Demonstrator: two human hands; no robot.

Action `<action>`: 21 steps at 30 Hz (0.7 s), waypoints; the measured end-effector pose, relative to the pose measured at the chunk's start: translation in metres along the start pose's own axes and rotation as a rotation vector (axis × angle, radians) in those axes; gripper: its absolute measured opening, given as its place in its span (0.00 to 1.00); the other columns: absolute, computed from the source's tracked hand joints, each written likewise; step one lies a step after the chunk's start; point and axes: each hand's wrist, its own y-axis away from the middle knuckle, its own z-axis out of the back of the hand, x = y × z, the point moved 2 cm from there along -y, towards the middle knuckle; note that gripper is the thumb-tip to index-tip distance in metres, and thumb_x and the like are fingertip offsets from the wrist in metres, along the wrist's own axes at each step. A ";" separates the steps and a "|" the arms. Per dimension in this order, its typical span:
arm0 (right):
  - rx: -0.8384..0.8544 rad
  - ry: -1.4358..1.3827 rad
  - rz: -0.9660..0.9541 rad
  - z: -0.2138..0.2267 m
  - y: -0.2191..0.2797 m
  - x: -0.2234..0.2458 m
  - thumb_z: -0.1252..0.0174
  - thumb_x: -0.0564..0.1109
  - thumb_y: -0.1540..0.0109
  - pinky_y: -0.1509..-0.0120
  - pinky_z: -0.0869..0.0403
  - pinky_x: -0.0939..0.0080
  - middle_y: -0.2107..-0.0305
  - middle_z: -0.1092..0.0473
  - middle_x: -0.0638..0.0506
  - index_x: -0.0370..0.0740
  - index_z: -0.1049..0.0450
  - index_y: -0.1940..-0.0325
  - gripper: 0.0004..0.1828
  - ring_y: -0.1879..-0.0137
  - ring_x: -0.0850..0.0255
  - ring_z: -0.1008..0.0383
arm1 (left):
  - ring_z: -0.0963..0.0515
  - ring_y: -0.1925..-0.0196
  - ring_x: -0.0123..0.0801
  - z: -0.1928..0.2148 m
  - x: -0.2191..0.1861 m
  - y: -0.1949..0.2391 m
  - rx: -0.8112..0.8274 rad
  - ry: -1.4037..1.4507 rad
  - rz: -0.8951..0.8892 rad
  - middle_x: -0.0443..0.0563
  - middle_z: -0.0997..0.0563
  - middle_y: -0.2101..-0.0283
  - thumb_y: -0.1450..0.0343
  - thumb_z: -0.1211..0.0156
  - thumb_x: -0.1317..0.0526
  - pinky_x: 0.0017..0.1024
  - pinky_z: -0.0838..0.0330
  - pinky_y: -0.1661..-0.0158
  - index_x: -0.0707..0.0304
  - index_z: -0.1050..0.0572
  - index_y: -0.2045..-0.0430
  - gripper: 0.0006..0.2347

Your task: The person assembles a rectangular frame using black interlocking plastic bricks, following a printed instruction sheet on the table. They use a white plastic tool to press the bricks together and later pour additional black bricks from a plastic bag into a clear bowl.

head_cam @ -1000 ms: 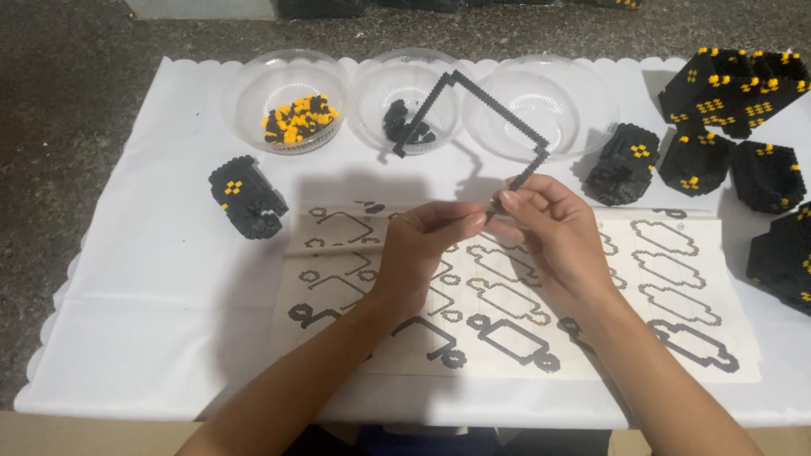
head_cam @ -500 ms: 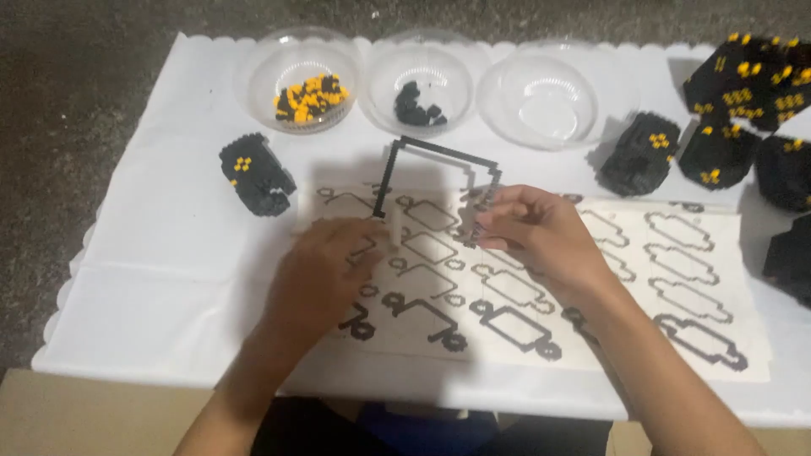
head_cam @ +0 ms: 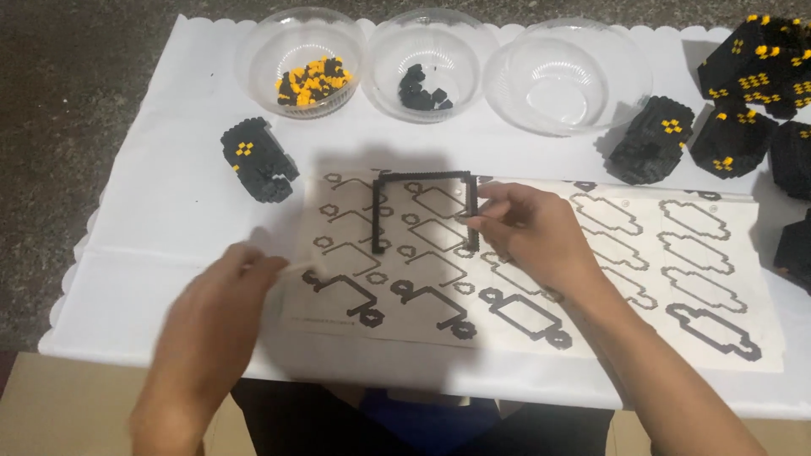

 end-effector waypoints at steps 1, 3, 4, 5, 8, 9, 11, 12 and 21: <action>-0.012 -0.006 0.037 0.000 -0.002 -0.004 0.37 0.40 0.45 0.75 0.36 0.69 0.77 0.28 0.58 0.40 0.26 0.50 0.19 0.80 0.67 0.39 | 0.24 0.57 0.42 -0.003 0.013 0.000 -0.076 -0.264 -0.252 0.40 0.26 0.56 0.32 0.55 0.55 0.40 0.31 0.58 0.45 0.29 0.54 0.13; -0.006 0.033 0.031 0.000 0.002 0.000 0.39 0.39 0.44 0.76 0.36 0.69 0.76 0.28 0.58 0.40 0.26 0.49 0.19 0.78 0.68 0.37 | 0.23 0.56 0.41 -0.010 0.016 0.002 -0.158 -0.186 -0.386 0.41 0.24 0.55 0.31 0.55 0.58 0.40 0.30 0.58 0.45 0.27 0.54 0.13; 0.002 0.074 0.025 -0.001 0.004 0.002 0.40 0.38 0.43 0.77 0.37 0.69 0.75 0.28 0.57 0.40 0.27 0.47 0.19 0.77 0.68 0.36 | 0.22 0.56 0.39 -0.012 0.016 0.005 -0.242 -0.106 -0.516 0.42 0.22 0.55 0.31 0.55 0.60 0.41 0.30 0.58 0.45 0.26 0.54 0.14; 0.003 0.074 0.024 -0.001 0.004 0.003 0.40 0.38 0.43 0.77 0.37 0.69 0.75 0.28 0.57 0.40 0.27 0.47 0.19 0.77 0.68 0.36 | 0.22 0.56 0.39 -0.024 0.013 0.001 -0.242 -0.106 -0.514 0.42 0.22 0.55 0.31 0.55 0.60 0.41 0.30 0.58 0.45 0.26 0.54 0.14; 0.004 0.064 0.043 -0.001 0.004 0.005 0.39 0.37 0.44 0.76 0.36 0.67 0.75 0.28 0.54 0.39 0.27 0.50 0.17 0.79 0.66 0.37 | 0.23 0.64 0.38 -0.059 -0.006 -0.005 -0.201 0.073 -0.897 0.53 0.24 0.65 0.27 0.61 0.64 0.33 0.31 0.62 0.57 0.32 0.49 0.14; 0.018 0.049 0.057 -0.002 0.004 0.005 0.39 0.36 0.44 0.77 0.36 0.68 0.76 0.28 0.54 0.40 0.27 0.51 0.17 0.78 0.66 0.37 | 0.25 0.63 0.39 -0.071 -0.014 -0.007 -0.102 0.092 -0.881 0.52 0.24 0.62 0.36 0.58 0.69 0.35 0.31 0.63 0.55 0.34 0.47 0.21; 0.032 0.034 0.070 -0.003 0.007 0.008 0.39 0.35 0.44 0.78 0.36 0.68 0.77 0.29 0.53 0.41 0.28 0.52 0.17 0.76 0.66 0.36 | 0.26 0.61 0.40 -0.081 -0.032 -0.007 -0.002 0.112 -0.866 0.51 0.25 0.58 0.44 0.56 0.74 0.37 0.31 0.64 0.53 0.36 0.44 0.30; 0.015 0.122 0.130 -0.004 0.011 0.012 0.41 0.33 0.45 0.73 0.31 0.65 0.74 0.27 0.47 0.35 0.30 0.49 0.20 0.74 0.62 0.31 | 0.22 0.64 0.37 -0.079 -0.041 -0.006 0.002 0.078 -0.805 0.52 0.24 0.62 0.35 0.59 0.67 0.33 0.27 0.65 0.52 0.33 0.47 0.21; 0.016 0.182 0.186 -0.005 0.012 0.012 0.44 0.30 0.47 0.67 0.26 0.61 0.73 0.26 0.44 0.34 0.30 0.46 0.24 0.71 0.57 0.27 | 0.18 0.65 0.40 -0.083 -0.060 0.000 -0.087 0.117 -0.816 0.59 0.21 0.62 0.30 0.49 0.65 0.30 0.23 0.65 0.53 0.28 0.50 0.14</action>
